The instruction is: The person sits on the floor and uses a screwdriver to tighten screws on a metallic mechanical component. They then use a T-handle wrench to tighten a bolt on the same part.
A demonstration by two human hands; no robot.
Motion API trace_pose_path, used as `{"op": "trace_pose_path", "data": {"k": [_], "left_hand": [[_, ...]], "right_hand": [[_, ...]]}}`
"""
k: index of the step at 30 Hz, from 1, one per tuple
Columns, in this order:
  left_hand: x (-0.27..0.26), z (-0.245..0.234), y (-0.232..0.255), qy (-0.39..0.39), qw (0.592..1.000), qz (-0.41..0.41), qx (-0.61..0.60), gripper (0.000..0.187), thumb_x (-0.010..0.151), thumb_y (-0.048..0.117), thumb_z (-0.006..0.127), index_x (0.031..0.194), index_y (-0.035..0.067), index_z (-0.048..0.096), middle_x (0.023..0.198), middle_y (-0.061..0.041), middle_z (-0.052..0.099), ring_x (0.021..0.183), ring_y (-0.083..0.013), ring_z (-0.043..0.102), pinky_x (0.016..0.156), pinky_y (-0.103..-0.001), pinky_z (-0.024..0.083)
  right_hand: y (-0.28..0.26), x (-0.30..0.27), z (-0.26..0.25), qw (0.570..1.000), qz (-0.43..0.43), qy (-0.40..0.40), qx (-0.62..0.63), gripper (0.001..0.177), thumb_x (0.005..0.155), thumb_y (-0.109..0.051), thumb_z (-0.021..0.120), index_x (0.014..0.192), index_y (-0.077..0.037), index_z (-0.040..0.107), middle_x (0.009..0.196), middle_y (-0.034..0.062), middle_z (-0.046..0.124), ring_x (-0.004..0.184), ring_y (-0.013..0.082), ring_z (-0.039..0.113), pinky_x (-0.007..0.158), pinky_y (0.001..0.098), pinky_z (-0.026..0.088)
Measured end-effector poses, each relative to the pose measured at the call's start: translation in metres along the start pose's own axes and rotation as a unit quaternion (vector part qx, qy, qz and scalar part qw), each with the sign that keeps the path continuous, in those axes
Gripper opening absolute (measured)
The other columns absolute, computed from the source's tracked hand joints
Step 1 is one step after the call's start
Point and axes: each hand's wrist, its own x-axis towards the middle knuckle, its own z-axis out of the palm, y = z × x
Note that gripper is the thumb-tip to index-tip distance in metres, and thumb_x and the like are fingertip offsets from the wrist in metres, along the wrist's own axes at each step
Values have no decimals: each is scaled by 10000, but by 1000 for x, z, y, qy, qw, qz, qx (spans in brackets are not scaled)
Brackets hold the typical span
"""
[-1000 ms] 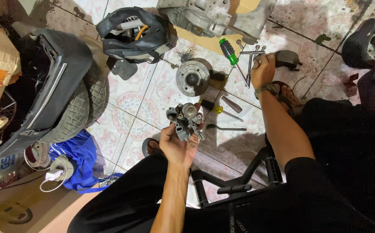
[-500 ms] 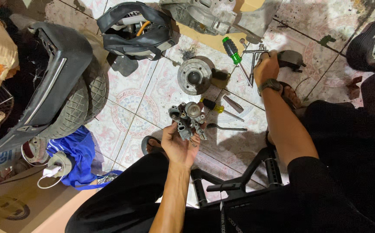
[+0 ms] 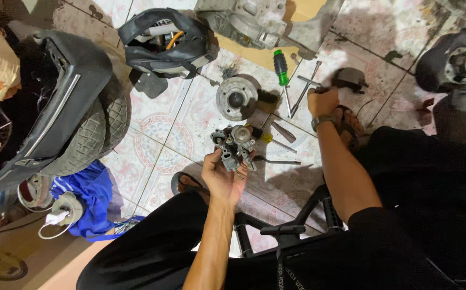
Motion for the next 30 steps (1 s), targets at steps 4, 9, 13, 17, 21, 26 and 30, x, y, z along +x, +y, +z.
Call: {"op": "trace_pose_path", "data": {"k": [4,9,13,17,21,26,30], "left_hand": [[8,-17,-3,3,1000,-9,-7,243,726,179,563,918,63,656,878,-143,697,803,-341,674,738,-465,571],[-4,-2,4,-13,1000,-3,0,249,730,184,566,924,52,647,887,-155,695,807,-344,676,730,-475,576],[-4,-6,6,-10,1000,-3,0,252,718,195,563,922,76,651,891,-141,694,810,-341,673,738,-480,576],[2,-19,7,-10,1000,1,1,242,720,204,559,898,69,648,878,-151,694,801,-338,676,752,-486,577],[-6,-4,10,-22,1000,7,-2,234,722,203,561,893,68,644,868,-151,692,796,-331,678,749,-487,580],[-5,-4,11,-22,1000,2,-4,282,713,238,568,906,52,655,886,-171,692,812,-353,678,789,-499,567],[-6,-3,11,-46,999,10,-21,301,714,248,559,930,65,659,942,-176,694,857,-351,679,820,-509,558]], "right_hand": [[4,1,-5,992,112,-46,41,306,695,-448,695,879,-224,596,848,8,663,905,216,667,764,335,521],[-20,-35,-45,994,85,-20,70,258,726,-352,723,852,-164,599,767,53,652,783,245,681,647,362,539],[-14,-35,-50,990,-137,34,19,163,759,-148,683,784,2,624,702,199,626,774,393,656,666,450,535],[-1,-20,-36,974,-217,55,-22,137,690,-151,677,731,-20,674,638,178,634,675,365,669,598,424,558],[25,10,-12,989,-142,-13,41,155,710,-295,718,775,-159,683,712,84,664,794,284,676,696,403,561],[-42,-50,-73,765,90,-394,502,280,731,-92,729,875,107,596,798,189,673,730,224,718,627,295,624],[-104,-90,-105,789,61,-424,440,215,753,82,736,953,53,660,913,205,664,749,293,697,679,401,619]]}}
